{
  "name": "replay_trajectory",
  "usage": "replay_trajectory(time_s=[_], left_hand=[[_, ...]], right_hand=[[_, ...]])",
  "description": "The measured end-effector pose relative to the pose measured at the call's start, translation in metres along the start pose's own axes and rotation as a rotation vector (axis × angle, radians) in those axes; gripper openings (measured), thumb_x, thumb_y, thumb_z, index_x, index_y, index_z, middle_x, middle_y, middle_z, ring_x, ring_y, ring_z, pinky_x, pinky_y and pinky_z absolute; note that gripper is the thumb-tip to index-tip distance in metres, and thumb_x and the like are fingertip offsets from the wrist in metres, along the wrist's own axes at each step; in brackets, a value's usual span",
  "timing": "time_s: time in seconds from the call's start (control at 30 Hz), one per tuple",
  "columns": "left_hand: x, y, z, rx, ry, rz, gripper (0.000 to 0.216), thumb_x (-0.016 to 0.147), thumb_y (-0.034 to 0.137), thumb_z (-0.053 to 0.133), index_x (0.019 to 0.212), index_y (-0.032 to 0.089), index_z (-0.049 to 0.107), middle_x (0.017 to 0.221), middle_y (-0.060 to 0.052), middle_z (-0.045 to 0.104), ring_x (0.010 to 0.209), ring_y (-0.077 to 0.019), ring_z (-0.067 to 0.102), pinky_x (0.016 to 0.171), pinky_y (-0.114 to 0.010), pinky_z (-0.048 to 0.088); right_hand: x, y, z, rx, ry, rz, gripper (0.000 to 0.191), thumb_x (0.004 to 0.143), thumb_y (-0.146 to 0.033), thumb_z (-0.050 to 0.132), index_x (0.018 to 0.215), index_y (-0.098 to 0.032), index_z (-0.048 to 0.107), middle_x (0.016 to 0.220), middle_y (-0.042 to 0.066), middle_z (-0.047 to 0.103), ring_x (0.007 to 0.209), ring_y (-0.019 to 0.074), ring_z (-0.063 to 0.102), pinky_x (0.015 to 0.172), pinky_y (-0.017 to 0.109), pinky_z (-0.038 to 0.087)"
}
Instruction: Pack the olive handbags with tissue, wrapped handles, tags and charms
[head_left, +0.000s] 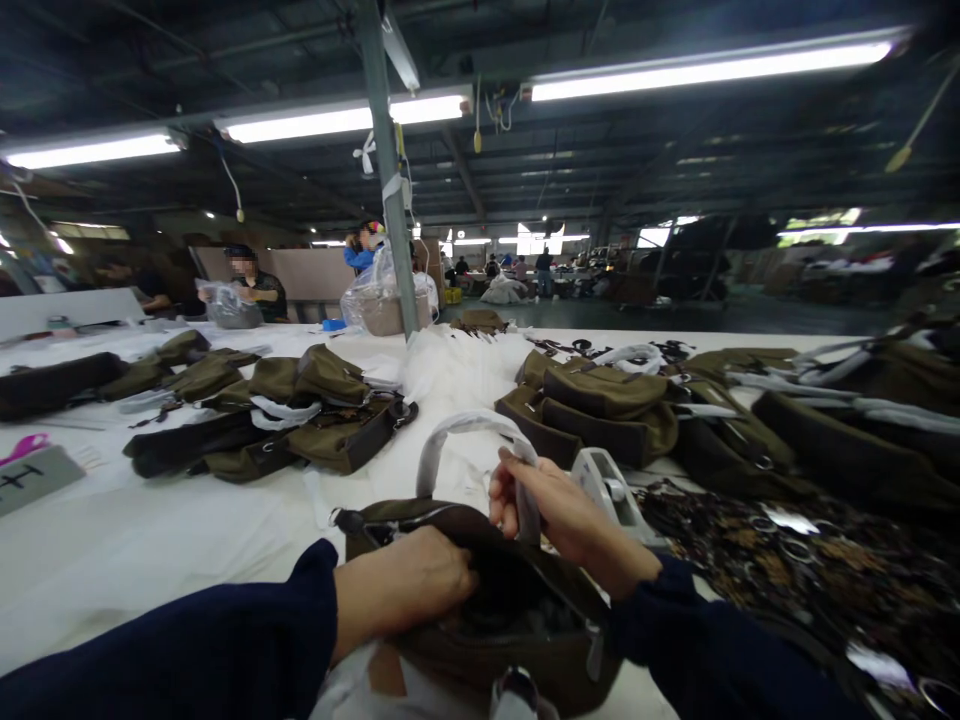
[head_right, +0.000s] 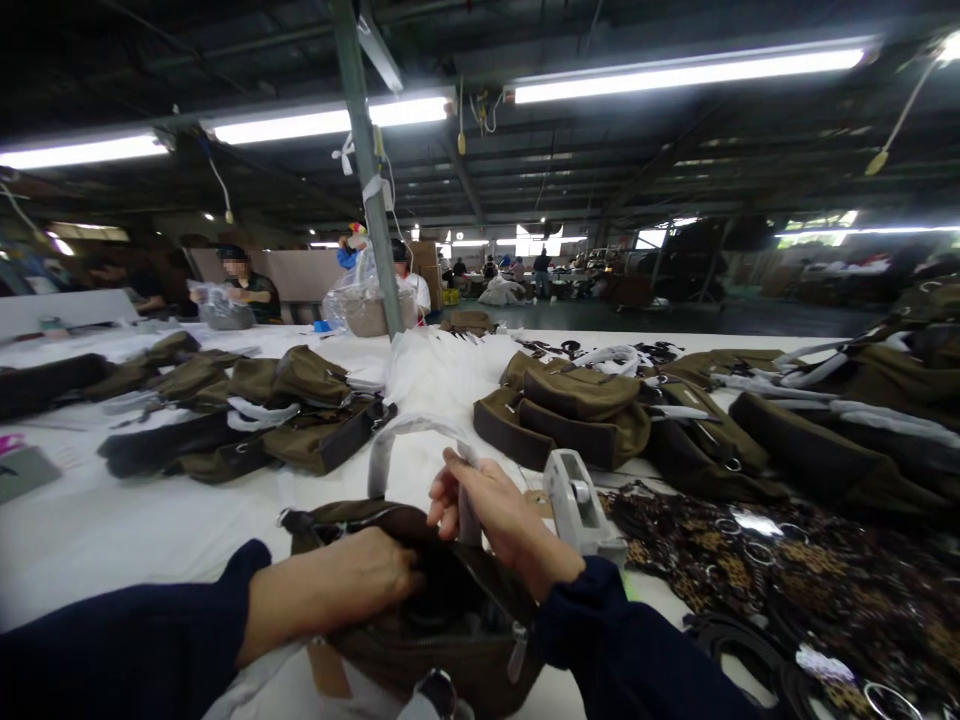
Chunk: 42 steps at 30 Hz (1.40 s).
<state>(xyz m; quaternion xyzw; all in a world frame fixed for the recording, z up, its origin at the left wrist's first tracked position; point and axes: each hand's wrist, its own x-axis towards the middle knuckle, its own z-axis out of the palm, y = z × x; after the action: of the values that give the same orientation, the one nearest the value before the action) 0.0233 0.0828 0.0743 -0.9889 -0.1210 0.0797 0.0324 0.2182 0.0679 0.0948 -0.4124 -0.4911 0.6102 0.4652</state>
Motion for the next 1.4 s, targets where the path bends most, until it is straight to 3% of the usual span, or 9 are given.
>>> replay_trajectory(time_s=[0.17,0.3,0.4,0.57,0.7,0.9,1.1,1.2,1.4], left_hand=[[-0.01,-0.008,-0.032,-0.268,-0.152,-0.069,0.039,0.075,0.04,0.078,0.105,0.016,0.071,0.097,-0.011,0.075,0.086,-0.0288,0.07,0.071,-0.033,0.053],[-0.006,-0.01,-0.053,-0.485,-0.074,-0.067,0.019,0.086,0.033,0.068,0.101,0.022,0.071,0.094,-0.005,0.073,0.084,-0.022,0.067,0.072,-0.029,0.049],[0.016,-0.006,-0.028,-0.65,-0.176,0.019,0.005,0.083,0.019,0.067,0.083,0.019,0.072,0.078,-0.002,0.07,0.071,-0.0182,0.063,0.068,-0.027,0.047],[0.05,-0.007,0.017,-0.705,-0.293,0.022,0.02,0.07,0.0,0.063,0.06,0.017,0.067,0.062,0.001,0.063,0.06,-0.0178,0.057,0.061,-0.028,0.045],[0.04,-0.018,-0.001,-0.807,-0.374,-0.022,0.009,0.077,0.016,0.066,0.077,0.018,0.074,0.069,0.001,0.069,0.061,-0.0163,0.059,0.059,-0.025,0.047],[0.004,-0.031,-0.041,-1.205,-0.444,-0.196,0.036,0.084,0.048,0.064,0.107,0.021,0.073,0.094,-0.004,0.073,0.084,-0.0179,0.066,0.075,-0.023,0.052],[-0.008,-0.024,-0.038,-1.089,-0.536,-0.199,0.043,0.066,0.031,0.082,0.108,0.023,0.075,0.091,0.001,0.074,0.082,-0.0181,0.064,0.074,-0.024,0.051],[-0.01,-0.016,-0.037,-1.015,-0.478,-0.2,0.018,0.077,0.024,0.068,0.091,0.017,0.078,0.071,0.002,0.066,0.065,-0.0124,0.054,0.061,-0.019,0.043],[-0.02,-0.007,-0.049,-1.285,-0.518,-0.286,0.032,0.086,0.043,0.062,0.101,0.017,0.073,0.082,-0.002,0.068,0.073,-0.0161,0.058,0.065,-0.022,0.048]], right_hand=[[-0.008,-0.007,-0.001,-0.06,0.001,-0.047,0.05,0.087,-0.064,0.056,0.081,-0.015,0.061,0.066,0.004,0.068,0.049,0.0102,0.057,0.049,0.021,0.041],[-0.013,-0.012,-0.011,-0.136,0.017,-0.139,0.04,0.083,-0.056,0.068,0.092,-0.018,0.06,0.08,0.002,0.068,0.067,0.0125,0.061,0.061,0.024,0.046],[-0.014,-0.01,-0.011,-0.175,-0.017,-0.148,0.035,0.082,-0.05,0.071,0.09,-0.018,0.061,0.08,0.002,0.068,0.07,0.0125,0.06,0.065,0.025,0.045],[-0.014,-0.011,-0.003,-0.184,-0.05,-0.162,0.032,0.078,-0.045,0.075,0.086,-0.016,0.063,0.077,0.001,0.066,0.071,0.0133,0.059,0.069,0.027,0.045],[-0.033,-0.025,-0.015,-0.356,-0.008,-0.213,0.033,0.078,-0.042,0.076,0.097,-0.019,0.063,0.088,0.0,0.064,0.079,0.0141,0.059,0.07,0.026,0.045],[-0.096,0.0,-0.049,-0.49,0.184,-0.242,0.036,0.086,-0.044,0.068,0.115,-0.025,0.058,0.116,0.004,0.062,0.101,0.0186,0.06,0.085,0.032,0.05],[-0.125,0.055,-0.052,-0.424,0.307,-0.093,0.03,0.087,-0.048,0.065,0.097,-0.02,0.061,0.072,-0.002,0.056,0.063,0.0117,0.052,0.052,0.023,0.044],[-0.107,0.056,-0.048,-0.221,0.288,-0.087,0.033,0.084,-0.05,0.065,0.086,-0.017,0.058,0.057,-0.007,0.046,0.044,0.0069,0.038,0.035,0.019,0.03],[-0.072,0.046,-0.04,0.007,0.37,-0.151,0.036,0.081,-0.051,0.068,0.079,-0.019,0.053,0.056,-0.007,0.049,0.039,0.0048,0.037,0.034,0.016,0.029]])
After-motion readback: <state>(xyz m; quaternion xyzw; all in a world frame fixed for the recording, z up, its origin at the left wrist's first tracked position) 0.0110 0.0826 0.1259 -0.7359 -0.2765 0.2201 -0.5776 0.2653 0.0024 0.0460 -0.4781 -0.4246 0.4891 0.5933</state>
